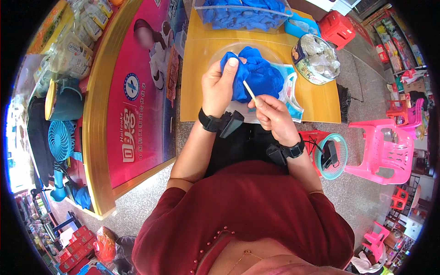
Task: Stuffing small blue fabric pouches with white material using a wooden stick.
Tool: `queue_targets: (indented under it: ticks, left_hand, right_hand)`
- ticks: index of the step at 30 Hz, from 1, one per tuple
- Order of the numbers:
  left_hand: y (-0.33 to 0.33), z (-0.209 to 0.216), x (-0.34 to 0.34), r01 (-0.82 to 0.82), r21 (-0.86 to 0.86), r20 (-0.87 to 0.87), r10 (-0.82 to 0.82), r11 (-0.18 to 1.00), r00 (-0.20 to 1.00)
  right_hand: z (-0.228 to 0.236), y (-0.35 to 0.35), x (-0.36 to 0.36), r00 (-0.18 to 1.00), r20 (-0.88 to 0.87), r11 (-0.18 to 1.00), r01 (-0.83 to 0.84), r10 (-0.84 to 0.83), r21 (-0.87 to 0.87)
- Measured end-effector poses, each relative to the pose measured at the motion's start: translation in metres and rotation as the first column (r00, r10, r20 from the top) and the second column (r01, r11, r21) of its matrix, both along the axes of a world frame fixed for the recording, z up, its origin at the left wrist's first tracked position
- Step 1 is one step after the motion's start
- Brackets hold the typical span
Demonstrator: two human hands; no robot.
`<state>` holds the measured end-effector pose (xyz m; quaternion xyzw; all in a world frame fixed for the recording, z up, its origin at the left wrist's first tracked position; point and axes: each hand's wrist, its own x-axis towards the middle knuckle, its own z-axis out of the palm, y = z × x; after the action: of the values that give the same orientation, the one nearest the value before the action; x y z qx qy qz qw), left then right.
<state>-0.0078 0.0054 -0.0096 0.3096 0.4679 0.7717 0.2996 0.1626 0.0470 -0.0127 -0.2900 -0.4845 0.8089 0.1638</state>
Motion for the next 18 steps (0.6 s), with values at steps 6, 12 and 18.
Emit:
queue_targets:
  ticks: [6,12,18]
  left_hand:
    - [-0.002,-0.001,-0.016,-0.033,-0.005,-0.283,0.030,0.999,0.959]
    - [0.005,-0.014,-0.022,-0.001,0.195,-0.352,0.071,0.981,0.933]
    - [0.006,-0.007,-0.016,0.045,0.123,0.056,-0.052,0.991,0.997]
  right_hand:
    - [-0.004,0.007,0.007,0.992,0.127,0.990,-0.027,0.009,0.142]
    - [-0.006,0.003,0.005,0.989,0.054,0.978,0.129,-0.140,0.162]
    - [-0.013,0.002,0.003,0.988,0.007,0.944,0.147,-0.156,0.295]
